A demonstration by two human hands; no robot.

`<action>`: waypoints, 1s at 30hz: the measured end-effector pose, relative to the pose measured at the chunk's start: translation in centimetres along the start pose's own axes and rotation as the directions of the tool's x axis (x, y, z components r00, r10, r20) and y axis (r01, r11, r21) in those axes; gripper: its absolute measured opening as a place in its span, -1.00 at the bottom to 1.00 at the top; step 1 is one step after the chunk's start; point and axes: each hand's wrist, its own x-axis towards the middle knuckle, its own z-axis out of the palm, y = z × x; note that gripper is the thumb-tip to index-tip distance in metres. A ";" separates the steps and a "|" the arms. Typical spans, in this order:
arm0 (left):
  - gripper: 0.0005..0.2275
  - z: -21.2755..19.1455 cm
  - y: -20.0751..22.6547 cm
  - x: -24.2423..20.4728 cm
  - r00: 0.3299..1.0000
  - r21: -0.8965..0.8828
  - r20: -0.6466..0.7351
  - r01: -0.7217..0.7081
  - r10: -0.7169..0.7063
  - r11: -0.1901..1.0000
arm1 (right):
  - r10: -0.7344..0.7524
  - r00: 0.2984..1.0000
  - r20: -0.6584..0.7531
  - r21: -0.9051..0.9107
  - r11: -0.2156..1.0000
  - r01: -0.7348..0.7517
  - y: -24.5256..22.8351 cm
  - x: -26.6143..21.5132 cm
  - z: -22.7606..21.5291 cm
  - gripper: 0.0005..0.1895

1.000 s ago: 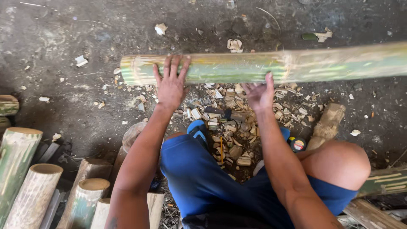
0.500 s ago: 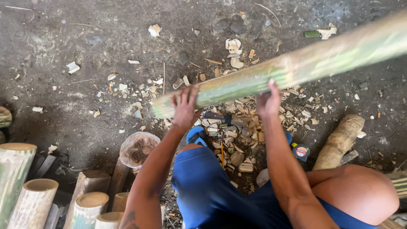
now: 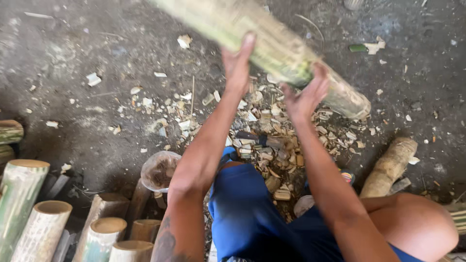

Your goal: The person hammers a bamboo dowel into a pre-drilled hole in a larger bamboo pole, then inserts two vertical bamboo pieces into holes on the pole. They measure the assembly with a tape measure and hammer nails to secure the joints. The finished frame is placed with other bamboo pieces.

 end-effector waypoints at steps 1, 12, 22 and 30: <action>-0.06 -2.4 -0.9 -0.3 1.000 -0.014 0.000 -0.022 0.022 1.000 | 0.083 0.992 0.092 0.017 0.996 -0.085 0.3 -1.0 0.7 0.04; -0.47 -23.9 -7.3 -8.2 0.934 -0.246 0.035 0.354 -0.356 0.902 | -0.261 0.619 0.741 0.073 0.947 0.312 6.7 -1.9 3.3 0.33; -0.69 -28.6 -10.5 -12.0 0.802 -0.174 -0.150 0.554 -0.578 0.814 | -0.191 0.588 0.786 -0.145 0.868 0.476 12.2 -7.3 6.5 0.22; -0.45 -29.1 -10.7 -12.6 0.876 0.992 -0.017 -0.047 -0.482 -0.121 | 0.130 0.305 0.943 -0.259 0.864 0.431 13.4 -8.2 8.5 0.13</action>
